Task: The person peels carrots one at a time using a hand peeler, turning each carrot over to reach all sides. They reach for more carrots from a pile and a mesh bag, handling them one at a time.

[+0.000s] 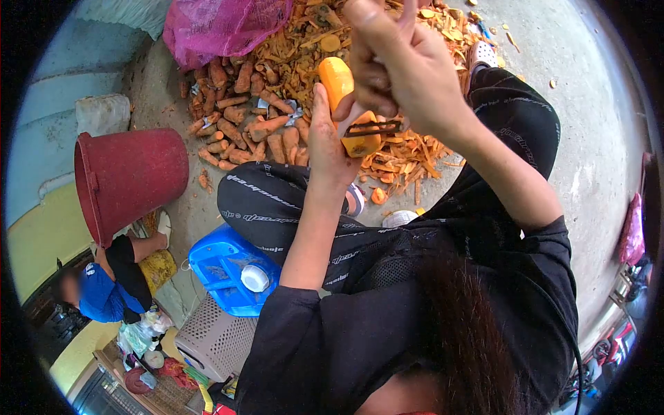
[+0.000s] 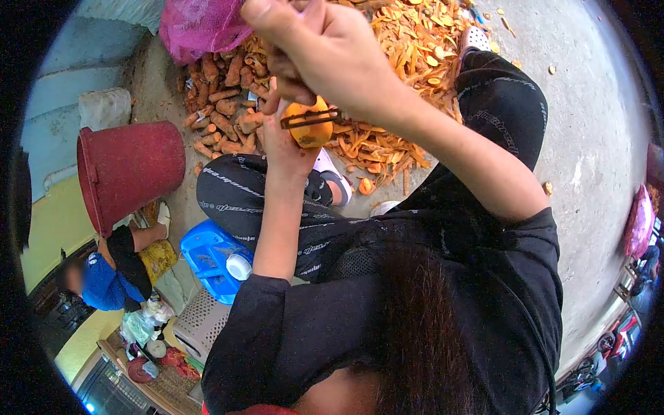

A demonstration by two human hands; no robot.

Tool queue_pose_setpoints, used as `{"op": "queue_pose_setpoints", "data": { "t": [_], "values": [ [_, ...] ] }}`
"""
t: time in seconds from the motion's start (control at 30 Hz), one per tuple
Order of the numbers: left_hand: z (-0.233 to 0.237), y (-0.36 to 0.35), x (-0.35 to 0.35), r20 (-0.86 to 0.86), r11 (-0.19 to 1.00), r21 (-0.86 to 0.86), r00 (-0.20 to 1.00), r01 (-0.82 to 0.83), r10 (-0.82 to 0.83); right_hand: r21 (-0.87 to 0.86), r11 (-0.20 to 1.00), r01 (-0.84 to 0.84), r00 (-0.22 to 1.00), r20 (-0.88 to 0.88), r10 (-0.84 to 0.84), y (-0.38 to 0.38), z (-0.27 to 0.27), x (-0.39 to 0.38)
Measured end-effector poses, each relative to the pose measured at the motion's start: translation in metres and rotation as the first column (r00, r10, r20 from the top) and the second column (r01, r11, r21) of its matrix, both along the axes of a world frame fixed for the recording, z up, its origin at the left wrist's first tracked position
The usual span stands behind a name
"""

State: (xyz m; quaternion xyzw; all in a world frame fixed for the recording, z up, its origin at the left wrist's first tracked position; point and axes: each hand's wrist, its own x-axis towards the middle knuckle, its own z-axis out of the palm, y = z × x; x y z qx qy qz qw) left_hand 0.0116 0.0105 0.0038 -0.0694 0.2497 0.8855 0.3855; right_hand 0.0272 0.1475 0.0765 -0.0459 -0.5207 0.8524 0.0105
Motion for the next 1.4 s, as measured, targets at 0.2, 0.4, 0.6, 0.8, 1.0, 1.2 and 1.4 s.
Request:
{"op": "queue_pose_setpoints", "data": {
  "t": [0.2,0.4,0.6,0.8,1.0,1.2,1.4],
  "values": [
    [0.01,-0.002,0.009,0.047,0.965,-0.261,0.999,0.028,-0.016,0.044,0.995,0.086,0.994,0.057,-0.088,-0.017,-0.011,-0.003],
    [0.007,0.008,0.017,-0.202,0.982,-0.189,0.979,-0.027,-0.012,-0.091,0.994,0.068,0.996,0.056,-0.064,0.007,-0.006,-0.026],
    [0.007,0.004,0.015,-0.078,0.987,-0.067,0.985,0.146,-0.151,0.088,0.927,0.365,0.931,-0.005,-0.366,0.031,-0.021,-0.068],
    [0.006,0.002,0.014,-0.186,0.97,-0.228,0.974,0.086,-0.13,0.758,0.581,0.297,0.947,-0.155,-0.282,0.044,-0.012,-0.064],
    [0.008,0.002,0.005,-0.14,0.979,-0.205,0.99,-0.013,-0.016,0.889,0.307,0.341,0.935,-0.287,-0.209,0.054,-0.019,-0.048],
    [-0.006,-0.003,-0.007,-0.157,0.988,-0.156,0.987,0.004,-0.028,0.656,0.602,0.456,0.888,-0.378,-0.261,0.069,-0.007,-0.044],
    [-0.001,-0.002,-0.005,-0.121,0.999,-0.003,0.991,0.052,-0.052,0.773,0.631,0.064,0.993,-0.112,0.036,0.063,-0.003,-0.032]
  ]
}}
